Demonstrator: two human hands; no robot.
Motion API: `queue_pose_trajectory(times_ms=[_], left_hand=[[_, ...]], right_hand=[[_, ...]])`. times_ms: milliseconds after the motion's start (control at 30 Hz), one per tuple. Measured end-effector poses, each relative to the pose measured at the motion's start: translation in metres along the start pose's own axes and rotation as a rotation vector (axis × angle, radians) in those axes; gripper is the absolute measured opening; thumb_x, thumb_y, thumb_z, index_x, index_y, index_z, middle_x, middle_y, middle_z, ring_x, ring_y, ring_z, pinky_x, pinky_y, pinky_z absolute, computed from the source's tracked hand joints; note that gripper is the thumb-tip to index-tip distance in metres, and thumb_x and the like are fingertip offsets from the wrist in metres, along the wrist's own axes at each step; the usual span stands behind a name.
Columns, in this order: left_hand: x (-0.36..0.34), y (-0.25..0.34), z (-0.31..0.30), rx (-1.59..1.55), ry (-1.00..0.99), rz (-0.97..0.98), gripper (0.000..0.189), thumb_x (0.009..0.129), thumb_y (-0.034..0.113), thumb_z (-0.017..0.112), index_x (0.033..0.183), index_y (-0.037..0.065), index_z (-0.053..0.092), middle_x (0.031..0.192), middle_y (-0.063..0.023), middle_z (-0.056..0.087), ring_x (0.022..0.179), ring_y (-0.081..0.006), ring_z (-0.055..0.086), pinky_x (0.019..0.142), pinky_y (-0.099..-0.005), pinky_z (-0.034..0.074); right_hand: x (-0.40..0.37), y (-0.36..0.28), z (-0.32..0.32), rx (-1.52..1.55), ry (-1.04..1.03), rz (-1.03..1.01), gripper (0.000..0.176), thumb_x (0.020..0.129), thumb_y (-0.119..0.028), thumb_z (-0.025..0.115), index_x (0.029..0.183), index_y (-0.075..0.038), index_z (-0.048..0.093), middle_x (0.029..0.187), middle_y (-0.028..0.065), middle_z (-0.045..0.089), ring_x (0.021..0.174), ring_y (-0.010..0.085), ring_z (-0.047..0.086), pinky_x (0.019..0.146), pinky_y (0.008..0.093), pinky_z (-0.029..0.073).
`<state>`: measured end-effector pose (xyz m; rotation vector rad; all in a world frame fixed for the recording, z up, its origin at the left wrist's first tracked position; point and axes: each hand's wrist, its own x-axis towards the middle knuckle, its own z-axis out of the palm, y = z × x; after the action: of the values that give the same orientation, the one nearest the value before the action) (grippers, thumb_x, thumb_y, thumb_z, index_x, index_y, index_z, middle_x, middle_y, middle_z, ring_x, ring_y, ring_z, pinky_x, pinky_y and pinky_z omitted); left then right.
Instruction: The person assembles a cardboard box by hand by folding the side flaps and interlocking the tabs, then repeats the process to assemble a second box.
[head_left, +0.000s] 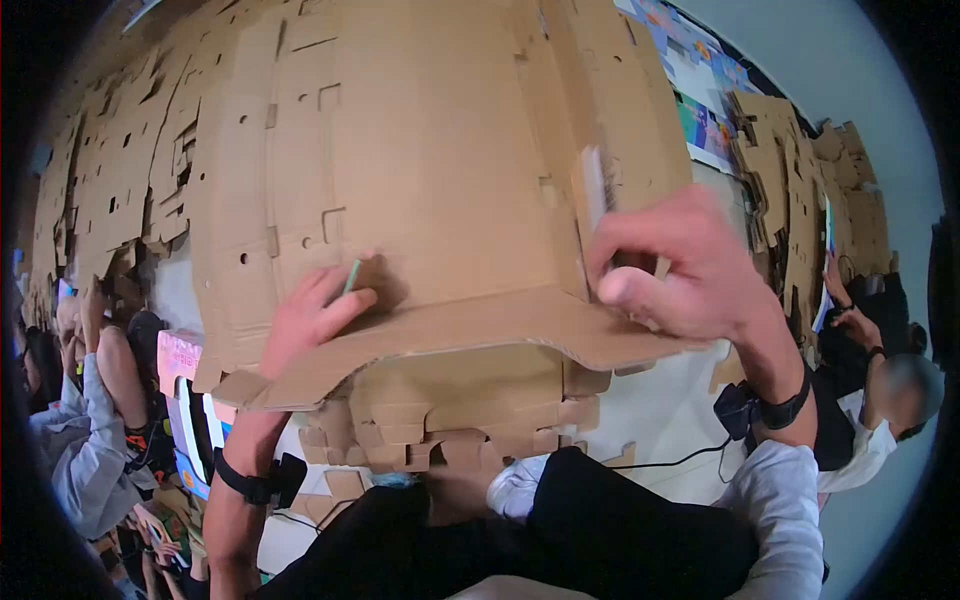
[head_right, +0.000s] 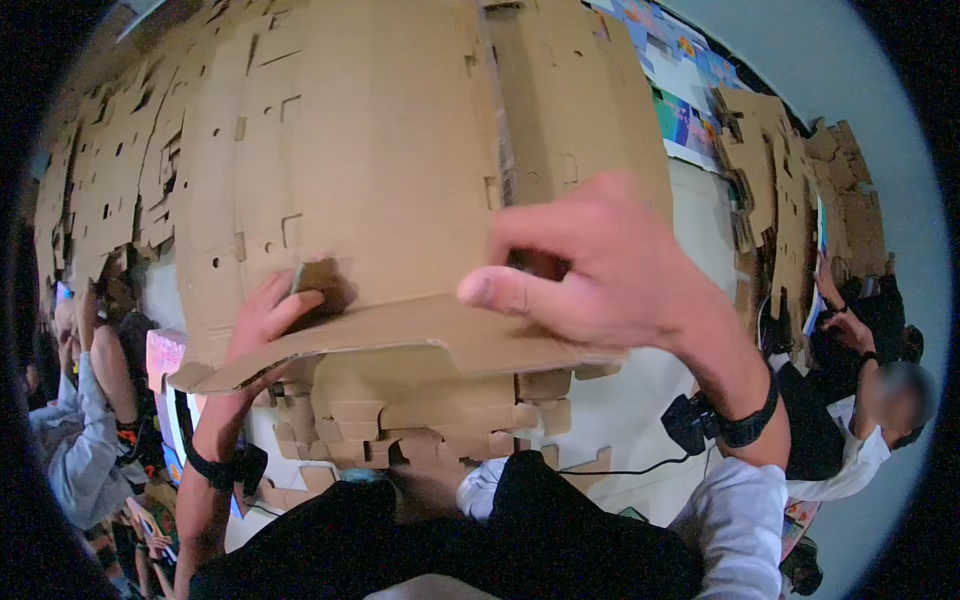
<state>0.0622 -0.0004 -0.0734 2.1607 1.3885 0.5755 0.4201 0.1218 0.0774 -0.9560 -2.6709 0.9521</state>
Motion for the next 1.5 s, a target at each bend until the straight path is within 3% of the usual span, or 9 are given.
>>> queue_pose_trajectory(times_ms=[167, 267, 367, 700, 833, 967, 1200, 1300, 1500], left_hand=[[0.009, 0.004, 0.0, 0.031, -0.076, 0.106, 0.059, 0.09, 0.048, 0.071, 0.131, 0.006, 0.065, 0.154, -0.018, 0.061, 0.122, -0.0435, 0.062, 0.102, -0.0484, 0.053], [0.007, 0.007, 0.002, 0.038, -0.076, 0.057, 0.057, 0.093, 0.028, 0.072, 0.147, 0.013, 0.063, 0.154, -0.0174, 0.061, 0.13, -0.0415, 0.062, 0.108, -0.0454, 0.053], [-0.01, 0.003, 0.011, -0.129, -0.048, -0.147, 0.061, 0.097, 0.024, 0.072, 0.156, 0.013, 0.057, 0.154, -0.018, 0.06, 0.132, -0.0432, 0.061, 0.111, -0.0475, 0.051], [-0.068, -0.047, -0.025, 0.191, 0.154, -0.4, 0.045, 0.093, 0.011, 0.078, 0.137, 0.013, 0.069, 0.156, -0.0162, 0.054, 0.135, -0.0416, 0.057, 0.113, -0.0482, 0.05], [-0.081, -0.039, -0.039, 0.066, 0.14, -0.865, 0.046, 0.102, 0.018, 0.072, 0.147, 0.021, 0.063, 0.138, -0.0183, 0.057, 0.122, -0.0335, 0.066, 0.1, -0.0428, 0.057], [-0.09, -0.032, -0.041, 0.007, 0.121, -0.915, 0.046, 0.106, 0.027, 0.068, 0.151, 0.022, 0.06, 0.128, -0.0176, 0.059, 0.108, -0.0286, 0.069, 0.095, -0.0426, 0.057], [-0.081, -0.044, -0.071, -0.74, 0.426, -1.16, 0.02, 0.107, 0.019, 0.059, 0.126, 0.017, 0.066, 0.09, 0.0054, 0.055, 0.075, -0.0059, 0.052, 0.065, -0.0209, 0.041], [-0.086, -0.035, -0.091, -1.225, 0.348, -0.929, 0.027, 0.102, 0.005, 0.054, 0.128, 0.006, 0.063, 0.092, 0.0035, 0.057, 0.067, -0.0054, 0.05, 0.062, -0.018, 0.039], [-0.089, -0.048, -0.083, -0.904, 0.38, -0.716, 0.06, 0.086, -0.016, 0.058, 0.144, 0.002, 0.06, 0.12, -0.001, 0.054, 0.084, -0.0061, 0.052, 0.074, -0.0182, 0.044]], right_hand=[[0.027, 0.018, 0.058, -0.257, -0.071, -0.167, 0.042, 0.104, -0.04, 0.069, 0.089, -0.001, 0.076, 0.054, 0.0103, 0.062, 0.047, 0.0278, 0.064, 0.055, 0.0385, 0.054], [0.057, 0.005, 0.055, 0.225, -0.408, 0.402, 0.025, 0.105, -0.026, 0.067, 0.097, -0.005, 0.079, 0.055, 0.0076, 0.065, 0.048, 0.0167, 0.068, 0.048, 0.0317, 0.05], [0.059, 0.008, 0.069, 0.142, -0.343, 0.358, 0.026, 0.106, -0.027, 0.068, 0.096, -0.005, 0.078, 0.052, 0.0064, 0.065, 0.042, 0.0151, 0.064, 0.044, 0.029, 0.047], [0.041, 0.01, 0.081, 0.19, -0.083, 0.304, 0.022, 0.1, -0.024, 0.074, 0.093, -0.004, 0.077, 0.053, 0.009, 0.064, 0.043, 0.0201, 0.064, 0.05, 0.0328, 0.049], [0.042, 0.01, 0.082, 0.171, -0.094, 0.326, 0.022, 0.1, -0.023, 0.074, 0.091, -0.004, 0.076, 0.053, 0.0083, 0.064, 0.042, 0.0192, 0.062, 0.049, 0.0325, 0.047], [0.044, 0.006, 0.081, 0.168, -0.102, 0.359, 0.023, 0.101, -0.023, 0.073, 0.09, -0.003, 0.076, 0.054, 0.0069, 0.065, 0.042, 0.0183, 0.062, 0.049, 0.0323, 0.047], [0.046, 0.003, 0.08, 0.185, -0.099, 0.408, 0.023, 0.1, -0.023, 0.073, 0.089, -0.002, 0.076, 0.055, 0.0087, 0.065, 0.043, 0.0194, 0.062, 0.05, 0.0335, 0.047], [0.046, 0.006, 0.083, 0.168, -0.079, 0.37, 0.022, 0.1, -0.02, 0.073, 0.088, -0.002, 0.076, 0.054, 0.0064, 0.063, 0.043, 0.0162, 0.06, 0.048, 0.032, 0.044], [0.047, 0.006, 0.084, 0.137, -0.072, 0.378, 0.023, 0.099, -0.023, 0.074, 0.091, -0.002, 0.078, 0.056, 0.0101, 0.063, 0.044, 0.0205, 0.06, 0.051, 0.0342, 0.046]])
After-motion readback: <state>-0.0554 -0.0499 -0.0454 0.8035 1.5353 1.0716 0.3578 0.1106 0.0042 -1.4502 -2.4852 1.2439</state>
